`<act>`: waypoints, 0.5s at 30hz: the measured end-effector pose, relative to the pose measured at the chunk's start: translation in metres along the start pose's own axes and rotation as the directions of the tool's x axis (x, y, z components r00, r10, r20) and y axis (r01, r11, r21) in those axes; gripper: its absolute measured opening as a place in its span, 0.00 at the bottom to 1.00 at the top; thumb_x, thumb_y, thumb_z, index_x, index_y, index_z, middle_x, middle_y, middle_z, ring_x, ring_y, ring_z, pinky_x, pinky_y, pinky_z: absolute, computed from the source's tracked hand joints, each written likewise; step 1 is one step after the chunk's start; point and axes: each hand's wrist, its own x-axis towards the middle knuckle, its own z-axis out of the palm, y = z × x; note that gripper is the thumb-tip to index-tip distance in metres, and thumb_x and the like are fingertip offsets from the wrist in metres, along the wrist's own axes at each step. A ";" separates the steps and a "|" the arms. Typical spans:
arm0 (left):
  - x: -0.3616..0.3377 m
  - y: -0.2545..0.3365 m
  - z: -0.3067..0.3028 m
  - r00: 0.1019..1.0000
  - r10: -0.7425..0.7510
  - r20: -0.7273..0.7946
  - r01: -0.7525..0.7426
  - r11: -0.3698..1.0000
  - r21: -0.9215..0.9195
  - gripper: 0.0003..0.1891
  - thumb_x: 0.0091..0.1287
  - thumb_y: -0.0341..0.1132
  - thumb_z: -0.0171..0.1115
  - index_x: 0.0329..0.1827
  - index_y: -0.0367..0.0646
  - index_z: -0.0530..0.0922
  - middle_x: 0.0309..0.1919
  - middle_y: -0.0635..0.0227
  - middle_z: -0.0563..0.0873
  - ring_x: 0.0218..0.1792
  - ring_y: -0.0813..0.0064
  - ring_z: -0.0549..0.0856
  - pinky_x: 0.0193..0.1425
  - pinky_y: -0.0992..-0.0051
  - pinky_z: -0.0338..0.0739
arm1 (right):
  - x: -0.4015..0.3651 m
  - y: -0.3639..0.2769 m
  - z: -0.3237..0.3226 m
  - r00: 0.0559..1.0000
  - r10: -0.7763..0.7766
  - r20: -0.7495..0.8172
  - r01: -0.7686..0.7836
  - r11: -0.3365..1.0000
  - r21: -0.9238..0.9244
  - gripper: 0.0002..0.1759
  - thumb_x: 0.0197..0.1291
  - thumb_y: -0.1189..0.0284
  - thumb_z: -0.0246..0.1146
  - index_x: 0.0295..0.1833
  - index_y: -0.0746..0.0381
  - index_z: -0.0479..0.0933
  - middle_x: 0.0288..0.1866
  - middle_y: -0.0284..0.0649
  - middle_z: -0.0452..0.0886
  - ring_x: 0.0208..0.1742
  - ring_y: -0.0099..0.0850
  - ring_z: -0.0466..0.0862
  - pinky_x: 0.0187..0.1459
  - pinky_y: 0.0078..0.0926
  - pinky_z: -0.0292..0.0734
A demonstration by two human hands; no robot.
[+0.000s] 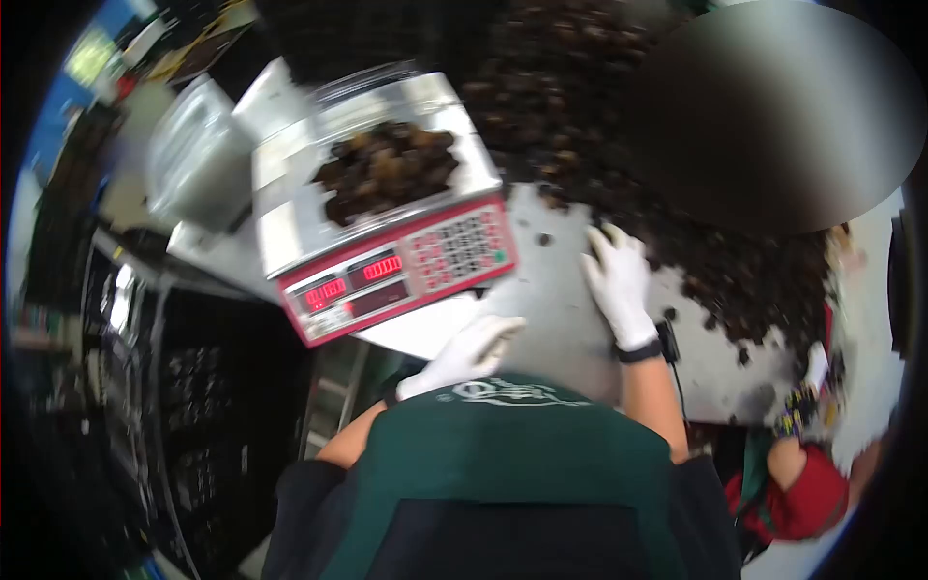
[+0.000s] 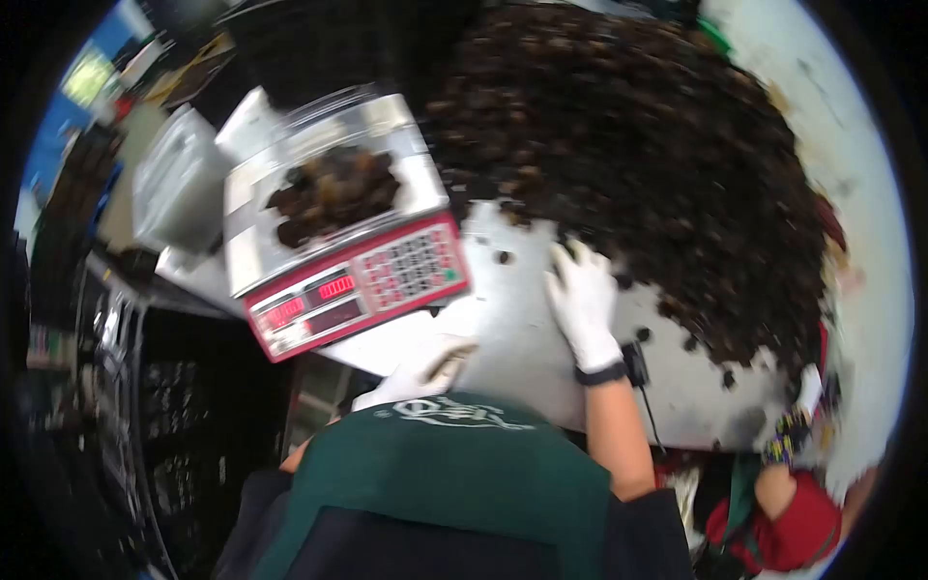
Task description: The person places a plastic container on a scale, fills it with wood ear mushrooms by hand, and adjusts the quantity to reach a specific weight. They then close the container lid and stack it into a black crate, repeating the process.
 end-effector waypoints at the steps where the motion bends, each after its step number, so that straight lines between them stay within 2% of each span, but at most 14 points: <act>1: 0.001 0.002 -0.001 1.000 -0.003 -0.010 0.003 0.999 -0.053 0.27 0.61 0.21 0.59 0.67 0.41 0.75 0.46 0.59 0.82 0.48 0.62 0.83 0.57 0.66 0.79 | -0.007 0.001 0.008 0.995 -0.039 -0.088 0.043 0.998 0.044 0.18 0.57 0.68 0.70 0.55 0.54 0.84 0.53 0.41 0.83 0.55 0.43 0.80 0.52 0.41 0.80; 2: 0.003 0.004 0.000 1.000 -0.005 -0.030 0.005 1.000 0.008 0.25 0.62 0.22 0.59 0.65 0.41 0.76 0.45 0.59 0.82 0.47 0.60 0.83 0.55 0.64 0.79 | -0.014 0.005 0.019 0.993 0.002 -0.116 0.005 0.998 0.063 0.14 0.58 0.70 0.71 0.51 0.54 0.85 0.51 0.40 0.82 0.53 0.42 0.82 0.50 0.38 0.82; 4: 0.007 0.008 -0.001 0.998 0.003 -0.055 -0.001 0.999 0.039 0.21 0.64 0.23 0.60 0.62 0.42 0.77 0.45 0.60 0.82 0.48 0.58 0.83 0.54 0.63 0.80 | -0.006 0.006 0.016 0.993 -0.012 -0.115 0.025 0.993 0.116 0.08 0.60 0.74 0.69 0.46 0.56 0.84 0.46 0.38 0.82 0.46 0.38 0.84 0.44 0.34 0.82; 5: 0.006 0.007 -0.001 0.999 -0.008 -0.053 0.011 0.998 0.058 0.21 0.64 0.23 0.60 0.61 0.42 0.77 0.45 0.60 0.83 0.48 0.58 0.84 0.54 0.64 0.80 | 0.000 0.009 0.015 0.995 0.004 -0.095 0.014 0.983 0.183 0.07 0.62 0.74 0.68 0.45 0.58 0.84 0.43 0.40 0.83 0.43 0.40 0.85 0.44 0.34 0.81; 7: 0.008 0.007 -0.002 0.999 -0.011 -0.031 0.014 0.997 0.082 0.19 0.66 0.23 0.60 0.61 0.43 0.78 0.45 0.61 0.84 0.49 0.59 0.84 0.54 0.64 0.80 | 0.014 0.019 0.015 0.997 0.039 -0.070 -0.018 0.960 0.279 0.06 0.63 0.75 0.68 0.44 0.60 0.84 0.41 0.41 0.85 0.41 0.42 0.86 0.45 0.33 0.81; 9: 0.007 0.018 -0.013 0.996 -0.083 0.017 0.082 0.994 0.071 0.18 0.67 0.25 0.61 0.60 0.44 0.79 0.45 0.63 0.84 0.48 0.60 0.85 0.55 0.65 0.80 | 0.026 0.022 0.011 0.998 0.047 -0.048 -0.026 0.934 0.356 0.06 0.63 0.75 0.67 0.45 0.62 0.84 0.42 0.43 0.87 0.42 0.43 0.87 0.46 0.32 0.81; 10: 0.006 0.022 -0.018 0.996 -0.091 0.021 0.090 0.994 0.059 0.17 0.68 0.25 0.61 0.60 0.44 0.79 0.45 0.62 0.85 0.48 0.60 0.85 0.55 0.65 0.80 | 0.030 0.022 0.011 1.000 -0.002 -0.016 0.007 0.939 0.345 0.08 0.62 0.72 0.69 0.46 0.60 0.84 0.40 0.42 0.88 0.41 0.43 0.88 0.44 0.32 0.81; 13: 0.000 0.041 -0.042 0.986 -0.165 0.037 0.162 0.985 0.056 0.16 0.69 0.28 0.62 0.60 0.44 0.81 0.46 0.62 0.86 0.49 0.60 0.86 0.55 0.66 0.81 | 0.050 0.015 0.002 0.979 0.061 0.193 -0.094 0.981 0.167 0.09 0.61 0.68 0.71 0.46 0.59 0.85 0.35 0.41 0.89 0.38 0.45 0.88 0.41 0.32 0.81; 15: -0.007 0.051 -0.058 0.972 -0.230 0.044 0.227 0.972 0.064 0.15 0.72 0.29 0.61 0.60 0.42 0.81 0.47 0.61 0.87 0.50 0.62 0.86 0.57 0.66 0.80 | 0.069 0.011 -0.007 0.985 0.076 0.154 -0.108 0.971 0.211 0.09 0.60 0.65 0.72 0.42 0.59 0.85 0.33 0.42 0.88 0.35 0.45 0.87 0.38 0.31 0.80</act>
